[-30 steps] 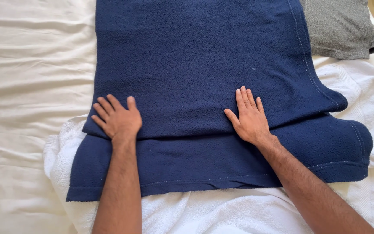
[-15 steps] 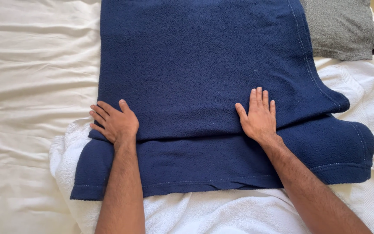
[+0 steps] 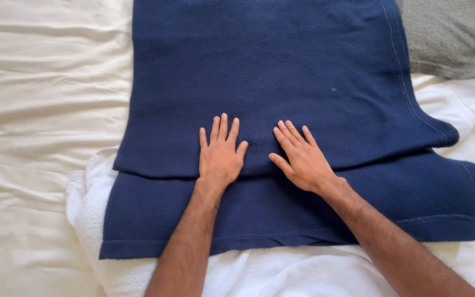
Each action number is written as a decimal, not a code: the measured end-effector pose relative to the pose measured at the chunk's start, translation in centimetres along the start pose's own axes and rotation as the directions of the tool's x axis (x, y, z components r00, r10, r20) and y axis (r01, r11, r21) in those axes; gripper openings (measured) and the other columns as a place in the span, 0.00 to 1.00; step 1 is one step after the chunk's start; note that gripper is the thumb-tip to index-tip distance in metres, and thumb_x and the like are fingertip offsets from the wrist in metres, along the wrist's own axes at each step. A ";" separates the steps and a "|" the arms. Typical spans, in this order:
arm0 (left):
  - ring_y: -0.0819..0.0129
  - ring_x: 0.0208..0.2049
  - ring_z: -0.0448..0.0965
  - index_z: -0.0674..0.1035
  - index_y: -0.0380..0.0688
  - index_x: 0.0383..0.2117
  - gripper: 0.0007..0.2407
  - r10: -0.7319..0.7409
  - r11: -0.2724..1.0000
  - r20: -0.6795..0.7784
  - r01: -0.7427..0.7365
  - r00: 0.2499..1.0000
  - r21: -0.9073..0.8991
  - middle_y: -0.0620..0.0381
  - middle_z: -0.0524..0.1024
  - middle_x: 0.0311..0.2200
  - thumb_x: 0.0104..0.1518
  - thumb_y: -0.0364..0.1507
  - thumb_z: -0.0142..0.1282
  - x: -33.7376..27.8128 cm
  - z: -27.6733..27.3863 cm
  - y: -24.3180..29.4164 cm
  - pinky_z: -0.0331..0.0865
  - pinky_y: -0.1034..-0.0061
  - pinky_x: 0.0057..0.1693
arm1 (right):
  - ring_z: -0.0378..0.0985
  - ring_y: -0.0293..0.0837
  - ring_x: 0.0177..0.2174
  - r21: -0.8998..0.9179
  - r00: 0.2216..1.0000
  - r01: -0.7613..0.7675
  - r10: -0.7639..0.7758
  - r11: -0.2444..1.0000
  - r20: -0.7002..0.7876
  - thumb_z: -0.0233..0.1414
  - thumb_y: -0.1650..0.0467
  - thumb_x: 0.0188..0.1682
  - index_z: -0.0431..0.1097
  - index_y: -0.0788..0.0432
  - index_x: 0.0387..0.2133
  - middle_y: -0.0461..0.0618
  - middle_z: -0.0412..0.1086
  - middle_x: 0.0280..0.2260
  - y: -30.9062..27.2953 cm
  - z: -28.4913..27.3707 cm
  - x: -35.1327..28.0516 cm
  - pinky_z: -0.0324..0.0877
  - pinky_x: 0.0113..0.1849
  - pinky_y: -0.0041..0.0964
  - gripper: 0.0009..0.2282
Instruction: The person folds a dark blue towel on a white bedsheet. They first roll the towel from one end to the other, then unroll it and fold it into a neat rectangular shape by hand.
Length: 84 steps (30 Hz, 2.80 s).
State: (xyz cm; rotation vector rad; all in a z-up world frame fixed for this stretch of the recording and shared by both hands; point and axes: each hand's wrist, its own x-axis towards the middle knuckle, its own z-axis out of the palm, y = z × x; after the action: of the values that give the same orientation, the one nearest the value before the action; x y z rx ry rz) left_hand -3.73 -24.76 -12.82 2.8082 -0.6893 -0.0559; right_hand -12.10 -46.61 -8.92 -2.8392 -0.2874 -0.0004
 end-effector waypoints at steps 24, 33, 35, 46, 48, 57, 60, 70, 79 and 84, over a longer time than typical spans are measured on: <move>0.49 0.73 0.40 0.52 0.41 0.71 0.32 -0.586 0.810 -0.022 0.586 0.810 0.024 0.43 0.45 0.73 0.64 0.45 0.42 2.1 -3.1 -7.1 0.33 0.45 0.71 | 0.41 0.51 0.70 -0.021 0.962 -0.264 0.262 0.964 -0.069 0.39 0.54 0.57 0.50 0.57 0.69 0.54 0.46 0.71 2.8 2.5 4.1 0.35 0.65 0.54 0.30; 0.52 0.73 0.42 0.57 0.43 0.69 0.30 -0.139 0.988 -0.103 0.145 0.985 0.061 0.44 0.49 0.72 0.65 0.47 0.41 0.0 -2.1 2.4 0.36 0.44 0.72 | 0.39 0.54 0.70 -0.050 0.960 -0.258 0.250 0.965 -0.127 0.40 0.53 0.57 0.47 0.64 0.69 0.61 0.43 0.70 1.5 3.1 1.3 0.35 0.65 0.55 0.34; 0.53 0.74 0.42 0.56 0.45 0.70 0.30 -0.054 0.998 -0.102 0.057 0.993 0.028 0.45 0.49 0.73 0.65 0.47 0.41 -0.7 -1.2 3.6 0.35 0.45 0.72 | 0.39 0.55 0.70 -0.056 0.964 -0.231 0.220 0.971 -0.146 0.41 0.53 0.56 0.47 0.65 0.69 0.62 0.43 0.70 0.7 3.0 0.6 0.36 0.65 0.55 0.34; 0.55 0.74 0.36 0.52 0.52 0.71 0.32 0.057 0.998 0.039 -0.057 0.998 -0.003 0.53 0.43 0.73 0.62 0.49 0.41 -2.0 -0.9 4.4 0.33 0.49 0.72 | 0.37 0.52 0.70 -0.032 0.988 -0.156 0.156 0.987 -0.003 0.44 0.56 0.54 0.42 0.59 0.70 0.57 0.40 0.71 -1.4 1.8 -1.9 0.36 0.65 0.54 0.34; 0.55 0.74 0.35 0.51 0.50 0.71 0.33 -0.050 0.997 0.087 0.054 0.995 -0.048 0.51 0.41 0.74 0.63 0.51 0.39 -1.8 -1.0 4.0 0.32 0.52 0.72 | 0.35 0.52 0.70 -0.029 0.976 -0.217 0.217 0.976 0.022 0.44 0.55 0.54 0.39 0.60 0.70 0.57 0.38 0.72 -1.2 1.9 -2.3 0.35 0.65 0.54 0.36; 0.52 0.74 0.32 0.48 0.47 0.72 0.32 -0.229 0.973 0.082 0.230 0.970 0.008 0.48 0.38 0.74 0.65 0.51 0.33 -1.7 0.0 1.3 0.30 0.50 0.72 | 0.29 0.61 0.69 -0.138 0.908 -0.406 0.416 0.904 0.057 0.40 0.47 0.53 0.34 0.68 0.69 0.67 0.31 0.70 0.3 2.6 -4.1 0.29 0.64 0.57 0.43; 0.52 0.74 0.30 0.46 0.47 0.72 0.32 -0.249 0.968 0.139 0.248 0.958 0.025 0.48 0.36 0.74 0.65 0.51 0.32 -1.5 -0.4 1.5 0.29 0.50 0.72 | 0.27 0.65 0.68 -0.224 0.861 -0.472 0.500 0.853 0.093 0.38 0.44 0.52 0.34 0.70 0.68 0.73 0.30 0.69 0.4 1.5 -4.7 0.28 0.63 0.59 0.45; 0.49 0.74 0.30 0.46 0.45 0.72 0.32 -0.241 0.970 0.163 0.244 0.957 0.004 0.44 0.35 0.73 0.65 0.50 0.33 -1.4 -0.9 1.5 0.29 0.48 0.72 | 0.33 0.64 0.69 -0.471 0.637 -0.563 0.720 0.679 0.277 0.31 0.39 0.50 0.36 0.68 0.69 0.71 0.35 0.69 3.0 -5.5 -6.7 0.28 0.64 0.65 0.48; 0.47 0.73 0.39 0.54 0.39 0.70 0.32 -0.203 0.979 0.025 0.203 0.979 0.008 0.38 0.45 0.72 0.63 0.46 0.43 -1.3 -1.3 2.4 0.36 0.41 0.70 | 0.54 0.61 0.66 -0.550 0.524 -0.565 0.782 0.615 0.336 0.37 0.40 0.49 0.61 0.65 0.61 0.65 0.57 0.64 6.0 -12.0 -6.8 0.43 0.63 0.72 0.43; 0.49 0.72 0.47 0.62 0.38 0.67 0.28 -0.043 0.999 -0.137 0.043 0.990 -0.006 0.39 0.53 0.70 0.65 0.43 0.42 -1.2 -0.6 3.9 0.40 0.40 0.70 | 0.81 0.63 0.48 -0.398 0.477 -0.718 0.820 0.571 0.317 0.44 0.42 0.49 0.79 0.61 0.42 0.65 0.78 0.46 8.4 -13.7 -6.8 0.68 0.55 0.66 0.35</move>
State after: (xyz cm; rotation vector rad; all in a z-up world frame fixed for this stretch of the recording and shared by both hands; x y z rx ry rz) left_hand -6.49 -27.36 -11.30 2.7916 -0.5962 0.1272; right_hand -16.68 -59.69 1.67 -2.8374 1.0223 0.9202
